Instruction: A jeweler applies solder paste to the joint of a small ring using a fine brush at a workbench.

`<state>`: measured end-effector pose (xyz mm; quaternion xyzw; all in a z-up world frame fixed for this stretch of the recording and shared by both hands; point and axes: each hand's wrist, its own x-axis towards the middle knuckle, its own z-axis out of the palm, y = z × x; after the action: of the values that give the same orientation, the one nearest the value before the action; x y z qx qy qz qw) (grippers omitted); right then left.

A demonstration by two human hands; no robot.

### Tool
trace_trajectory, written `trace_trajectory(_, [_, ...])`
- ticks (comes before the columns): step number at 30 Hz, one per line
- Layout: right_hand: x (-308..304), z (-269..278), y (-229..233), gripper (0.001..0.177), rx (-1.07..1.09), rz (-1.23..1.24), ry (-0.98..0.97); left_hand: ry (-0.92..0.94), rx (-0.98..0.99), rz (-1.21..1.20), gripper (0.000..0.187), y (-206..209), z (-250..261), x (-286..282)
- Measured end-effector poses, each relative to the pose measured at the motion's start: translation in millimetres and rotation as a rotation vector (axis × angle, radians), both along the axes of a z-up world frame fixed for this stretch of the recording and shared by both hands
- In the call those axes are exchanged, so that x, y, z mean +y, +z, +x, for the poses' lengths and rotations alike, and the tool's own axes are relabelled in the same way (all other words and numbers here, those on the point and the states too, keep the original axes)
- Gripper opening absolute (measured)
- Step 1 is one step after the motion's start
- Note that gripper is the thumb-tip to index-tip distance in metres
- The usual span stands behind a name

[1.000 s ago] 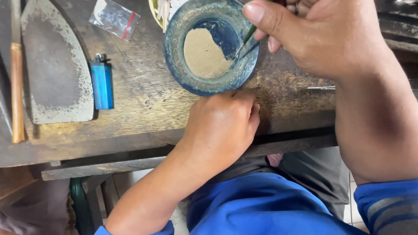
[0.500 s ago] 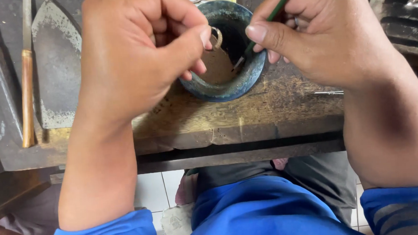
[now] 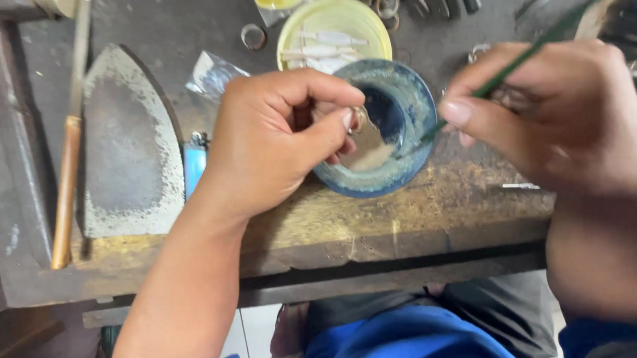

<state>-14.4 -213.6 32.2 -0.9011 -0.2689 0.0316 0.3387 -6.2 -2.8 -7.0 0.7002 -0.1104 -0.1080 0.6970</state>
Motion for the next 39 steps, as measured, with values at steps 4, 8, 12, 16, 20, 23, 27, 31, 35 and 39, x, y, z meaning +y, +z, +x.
trace_trajectory(4, [-67.2,-14.1,-24.4,0.026,0.184,0.19,-0.297,-0.031,0.052,-0.01,0.006,1.6,1.4,2.4])
trace_trajectory(8, [-150.3,-30.6,-67.0,0.08,1.072,0.528,-1.049,-0.039,0.06,0.014,0.011,-1.3,1.9,1.7])
trace_trajectory(12, [6.9,-39.8,-23.1,0.006,-0.307,0.122,-0.181,-0.038,0.044,0.044,0.014,0.0,4.3,1.9])
trace_trajectory(16, [6.0,-38.3,-3.6,0.02,-0.169,0.299,-0.24,-0.038,0.035,0.075,0.015,-0.9,2.1,4.0])
trace_trajectory(20, [-3.0,-5.3,7.0,0.023,0.002,0.392,-0.206,-0.018,0.025,0.039,0.007,2.1,2.4,4.9])
trace_trajectory(23, [21.8,-4.1,7.5,0.017,0.017,0.485,-0.271,-0.005,-0.137,0.07,0.005,-4.0,5.5,7.9])
trace_trajectory(27, [21.0,4.0,-10.6,0.009,0.173,0.451,-0.312,0.02,-0.158,0.163,0.009,-6.9,4.7,7.2])
trace_trajectory(31, [23.4,13.7,-12.2,0.005,0.194,0.392,-0.401,0.044,-0.054,0.229,0.01,0.5,6.9,6.1])
trace_trajectory(35, [24.0,15.5,-16.5,0.006,0.143,0.308,-0.4,0.089,-0.044,0.244,0.01,1.8,5.5,5.8])
trace_trajectory(39, [24.2,15.5,-17.5,0.008,0.097,0.268,-0.373,0.209,-0.108,0.149,0.01,-2.7,6.4,5.2])
